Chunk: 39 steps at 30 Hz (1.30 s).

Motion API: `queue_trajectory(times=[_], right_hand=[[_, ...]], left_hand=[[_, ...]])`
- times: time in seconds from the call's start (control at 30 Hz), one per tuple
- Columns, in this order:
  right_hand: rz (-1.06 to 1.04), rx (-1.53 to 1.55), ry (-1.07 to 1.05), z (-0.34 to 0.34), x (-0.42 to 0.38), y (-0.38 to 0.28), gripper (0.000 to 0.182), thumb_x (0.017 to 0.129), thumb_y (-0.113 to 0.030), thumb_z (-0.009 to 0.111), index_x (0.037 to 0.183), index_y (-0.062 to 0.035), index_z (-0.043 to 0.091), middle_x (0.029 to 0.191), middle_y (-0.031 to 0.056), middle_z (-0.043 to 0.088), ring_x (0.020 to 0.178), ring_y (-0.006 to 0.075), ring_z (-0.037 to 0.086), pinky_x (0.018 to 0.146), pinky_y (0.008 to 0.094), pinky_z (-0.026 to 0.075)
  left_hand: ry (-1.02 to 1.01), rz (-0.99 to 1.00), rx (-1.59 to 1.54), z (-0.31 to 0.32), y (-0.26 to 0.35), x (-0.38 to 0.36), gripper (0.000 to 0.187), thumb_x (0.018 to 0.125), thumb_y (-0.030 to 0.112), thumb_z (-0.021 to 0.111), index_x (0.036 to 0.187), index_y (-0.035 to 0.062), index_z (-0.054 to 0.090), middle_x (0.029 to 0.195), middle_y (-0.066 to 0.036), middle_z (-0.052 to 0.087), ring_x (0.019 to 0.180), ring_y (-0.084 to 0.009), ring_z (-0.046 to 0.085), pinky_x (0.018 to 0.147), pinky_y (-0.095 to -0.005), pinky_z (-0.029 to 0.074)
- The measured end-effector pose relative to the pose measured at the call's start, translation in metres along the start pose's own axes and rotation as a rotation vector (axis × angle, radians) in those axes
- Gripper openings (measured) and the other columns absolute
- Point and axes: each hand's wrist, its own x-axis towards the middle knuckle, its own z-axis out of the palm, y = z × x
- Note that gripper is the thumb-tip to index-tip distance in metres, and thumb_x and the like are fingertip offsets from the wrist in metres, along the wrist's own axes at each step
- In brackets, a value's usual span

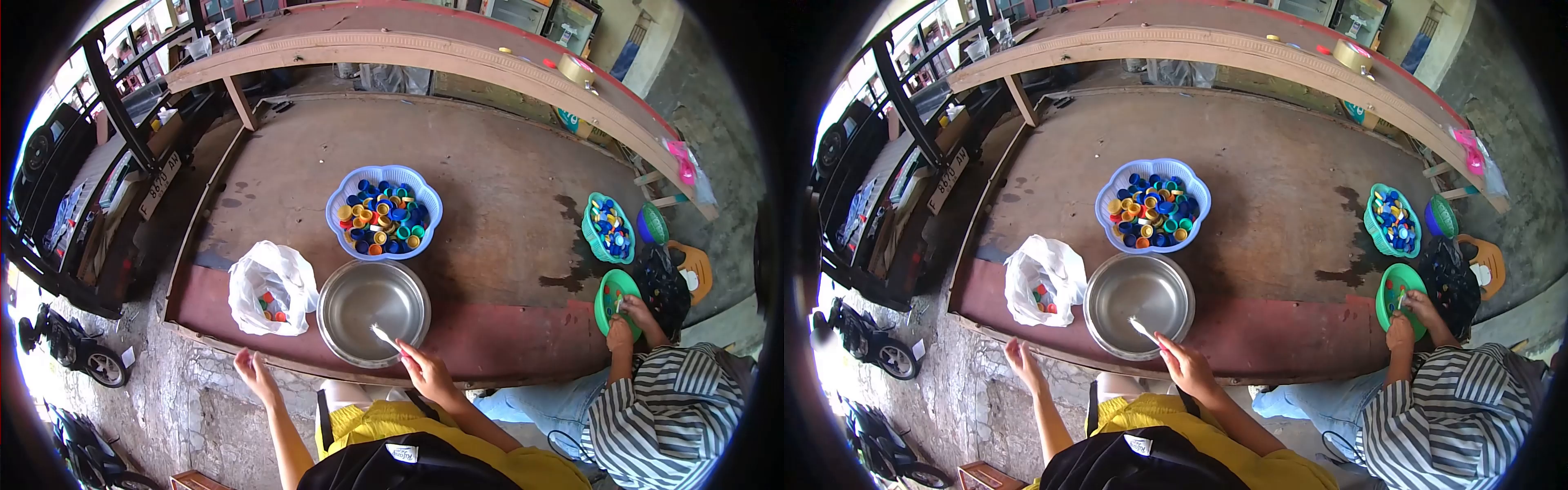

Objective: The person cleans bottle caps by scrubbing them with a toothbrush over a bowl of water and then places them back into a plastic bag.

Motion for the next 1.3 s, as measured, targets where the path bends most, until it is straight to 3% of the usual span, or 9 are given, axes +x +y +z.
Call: queue_trajectory(times=[0.03,0.17,0.2,0.3,0.37,0.43,0.6,0.9,1.3], right_hand=[[-0.008,0.000,0.016,0.001,0.001,-0.001,0.040,0.087,-0.009,0.055,0.127,-0.0100,0.051,0.088,0.0169,0.064,0.071,0.0310,0.062,0.062,0.0380,0.049],[0.062,-0.085,0.097,0.007,0.009,-0.015,0.037,0.088,-0.008,0.053,0.125,-0.0071,0.052,0.087,0.0200,0.063,0.071,0.0309,0.063,0.062,0.0367,0.048],[0.192,-0.043,0.101,0.007,0.012,-0.026,0.036,0.088,-0.008,0.053,0.124,-0.0067,0.053,0.087,0.0209,0.063,0.072,0.0293,0.064,0.062,0.0353,0.048],[0.048,-0.099,0.301,0.032,0.014,-0.011,0.036,0.088,-0.007,0.053,0.124,-0.0060,0.053,0.086,0.0197,0.064,0.071,0.0280,0.064,0.065,0.0342,0.049],[0.143,-0.083,0.260,0.039,0.015,-0.018,0.035,0.087,-0.005,0.053,0.122,-0.0041,0.054,0.091,0.0203,0.064,0.076,0.0292,0.065,0.069,0.0343,0.050],[0.156,-0.129,0.283,0.048,0.016,-0.022,0.035,0.087,-0.005,0.053,0.122,-0.0026,0.054,0.092,0.0203,0.064,0.079,0.0291,0.065,0.071,0.0338,0.050],[0.200,-0.165,0.351,0.069,0.024,-0.028,0.036,0.087,-0.002,0.051,0.123,0.0010,0.052,0.093,0.0225,0.064,0.082,0.0288,0.065,0.073,0.0324,0.050],[0.256,-0.238,0.434,0.096,0.032,-0.040,0.035,0.089,-0.006,0.049,0.122,0.0034,0.051,0.102,0.0232,0.062,0.085,0.0309,0.065,0.071,0.0316,0.050],[0.262,-0.257,0.482,0.096,0.033,-0.048,0.034,0.090,-0.007,0.048,0.121,0.0037,0.052,0.103,0.0230,0.062,0.086,0.0283,0.065,0.072,0.0308,0.049]], left_hand=[[-0.059,0.163,0.074,0.010,-0.002,0.011,0.024,0.086,0.007,0.054,0.109,0.0058,0.048,0.084,0.002,0.044,0.066,-0.0049,0.038,0.056,-0.0205,0.036],[-0.413,-0.041,0.114,0.047,0.032,0.048,0.027,0.085,0.005,0.057,0.111,0.0031,0.050,0.095,-0.005,0.054,0.084,-0.0125,0.051,0.072,-0.0276,0.044],[-0.494,0.019,0.163,0.052,0.028,0.061,0.025,0.085,0.005,0.058,0.108,0.0030,0.051,0.095,-0.007,0.056,0.085,-0.0138,0.054,0.073,-0.0287,0.045],[-0.638,0.294,0.496,0.067,0.009,0.097,0.019,0.081,0.002,0.058,0.100,0.0023,0.055,0.091,-0.011,0.060,0.085,-0.0212,0.060,0.073,-0.0327,0.048],[-0.717,0.424,0.552,0.067,-0.008,0.113,0.023,0.076,-0.003,0.057,0.098,0.0021,0.055,0.091,-0.015,0.059,0.087,-0.0288,0.059,0.076,-0.0368,0.047],[-0.812,0.418,0.787,0.064,-0.004,0.121,0.033,0.068,-0.004,0.057,0.100,0.0036,0.055,0.100,-0.016,0.055,0.096,-0.0343,0.053,0.082,-0.0425,0.044],[-0.825,0.358,1.004,0.056,-0.020,0.142,0.042,0.069,0.009,0.067,0.109,0.0074,0.054,0.105,-0.013,0.052,0.100,-0.0335,0.052,0.084,-0.0411,0.044],[-0.826,0.405,1.028,0.058,-0.043,0.149,0.049,0.070,0.021,0.071,0.114,0.0104,0.053,0.110,-0.009,0.052,0.103,-0.0296,0.051,0.085,-0.0421,0.042],[-0.815,0.430,1.033,0.067,-0.048,0.149,0.029,0.071,0.021,0.070,0.094,0.0110,0.056,0.107,-0.010,0.050,0.102,-0.0311,0.048,0.085,-0.0442,0.039]])
